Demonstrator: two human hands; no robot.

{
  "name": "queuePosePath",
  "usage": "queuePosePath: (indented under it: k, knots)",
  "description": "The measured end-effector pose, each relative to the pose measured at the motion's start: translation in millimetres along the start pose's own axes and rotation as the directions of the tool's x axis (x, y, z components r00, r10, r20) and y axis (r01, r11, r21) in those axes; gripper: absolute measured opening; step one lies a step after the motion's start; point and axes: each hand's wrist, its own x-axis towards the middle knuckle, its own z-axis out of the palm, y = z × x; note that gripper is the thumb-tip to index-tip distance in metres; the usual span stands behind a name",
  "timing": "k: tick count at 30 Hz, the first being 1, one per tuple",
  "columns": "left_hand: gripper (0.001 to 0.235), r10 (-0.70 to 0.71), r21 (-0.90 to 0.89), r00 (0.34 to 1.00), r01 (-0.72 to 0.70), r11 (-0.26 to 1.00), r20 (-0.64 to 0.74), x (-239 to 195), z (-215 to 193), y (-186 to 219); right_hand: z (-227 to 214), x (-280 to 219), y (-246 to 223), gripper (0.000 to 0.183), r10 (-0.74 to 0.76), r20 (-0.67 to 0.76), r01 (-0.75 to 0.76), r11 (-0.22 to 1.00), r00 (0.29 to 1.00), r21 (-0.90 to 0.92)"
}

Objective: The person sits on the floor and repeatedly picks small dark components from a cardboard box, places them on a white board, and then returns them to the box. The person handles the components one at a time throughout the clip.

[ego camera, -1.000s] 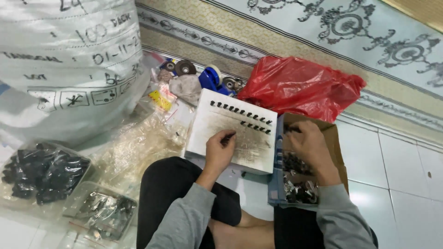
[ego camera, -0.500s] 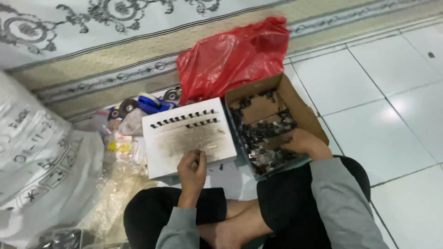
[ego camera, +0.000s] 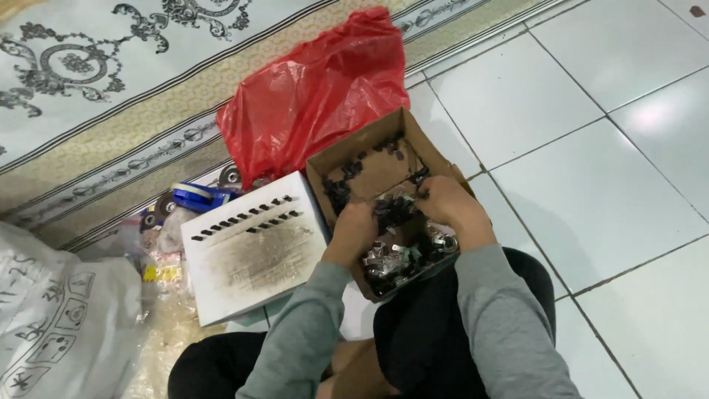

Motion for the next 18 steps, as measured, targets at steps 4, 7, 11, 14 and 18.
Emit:
queuePosePath:
  k: [4,7,11,14,18]
  knots:
    - [0.010,0.006,0.027,1.000,-0.007,1.000,0.015,29,49,-22,-16,0,5,0.053,0.011,0.025,-0.012,0.999,1.000,0.030]
    - [0.005,0.057,0.178,0.997,-0.047,0.983,-0.055,42,63,-29,-18,12,11,0.052,0.012,0.007,-0.012,0.995,1.000,0.097]
    - [0.019,-0.043,0.334,0.986,0.095,0.938,-0.162,71,52,-37,-24,7,-3,0.051,-0.006,0.032,0.001,0.987,0.999,0.161]
    - [0.028,-0.176,0.202,0.980,0.191,0.961,-0.088,89,32,-24,-24,6,-10,0.051,0.002,0.048,-0.011,0.982,0.999,0.188]
    - [0.029,0.056,0.166,0.989,-0.033,0.986,-0.136,112,26,0,-13,22,-3,0.050,0.015,0.059,-0.027,0.979,0.998,0.201]
